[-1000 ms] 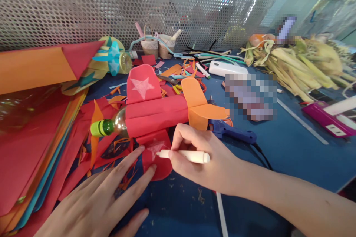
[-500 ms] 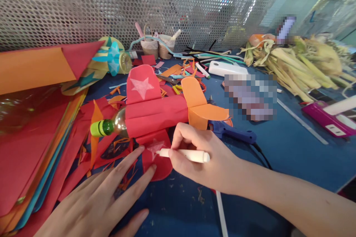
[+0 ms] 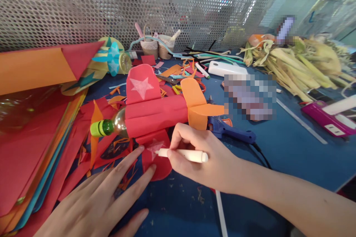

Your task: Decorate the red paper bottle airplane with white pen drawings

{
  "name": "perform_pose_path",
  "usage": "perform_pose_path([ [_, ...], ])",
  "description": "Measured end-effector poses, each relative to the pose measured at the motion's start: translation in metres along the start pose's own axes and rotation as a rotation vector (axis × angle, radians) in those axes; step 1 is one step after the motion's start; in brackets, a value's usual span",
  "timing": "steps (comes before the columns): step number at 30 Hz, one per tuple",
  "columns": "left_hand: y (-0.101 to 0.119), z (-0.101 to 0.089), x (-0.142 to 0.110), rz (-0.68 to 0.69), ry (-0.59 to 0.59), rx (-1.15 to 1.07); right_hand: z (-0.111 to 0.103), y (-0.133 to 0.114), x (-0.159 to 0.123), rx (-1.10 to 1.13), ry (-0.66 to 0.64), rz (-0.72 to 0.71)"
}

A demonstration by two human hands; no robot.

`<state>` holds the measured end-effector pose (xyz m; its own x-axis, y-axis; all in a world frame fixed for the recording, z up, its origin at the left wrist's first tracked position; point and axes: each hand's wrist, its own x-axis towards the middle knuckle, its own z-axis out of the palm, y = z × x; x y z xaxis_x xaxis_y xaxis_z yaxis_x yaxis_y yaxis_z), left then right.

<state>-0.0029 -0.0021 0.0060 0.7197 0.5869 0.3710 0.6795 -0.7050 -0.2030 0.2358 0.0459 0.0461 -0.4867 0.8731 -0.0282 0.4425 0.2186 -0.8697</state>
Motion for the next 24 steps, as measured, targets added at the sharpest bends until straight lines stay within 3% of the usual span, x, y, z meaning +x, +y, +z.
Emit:
perform_pose_path([
  [24, 0.0013, -0.0002, -0.0010, 0.005, 0.001, -0.013, -0.0008, -0.0034, 0.0017, -0.043, 0.019, -0.015],
])
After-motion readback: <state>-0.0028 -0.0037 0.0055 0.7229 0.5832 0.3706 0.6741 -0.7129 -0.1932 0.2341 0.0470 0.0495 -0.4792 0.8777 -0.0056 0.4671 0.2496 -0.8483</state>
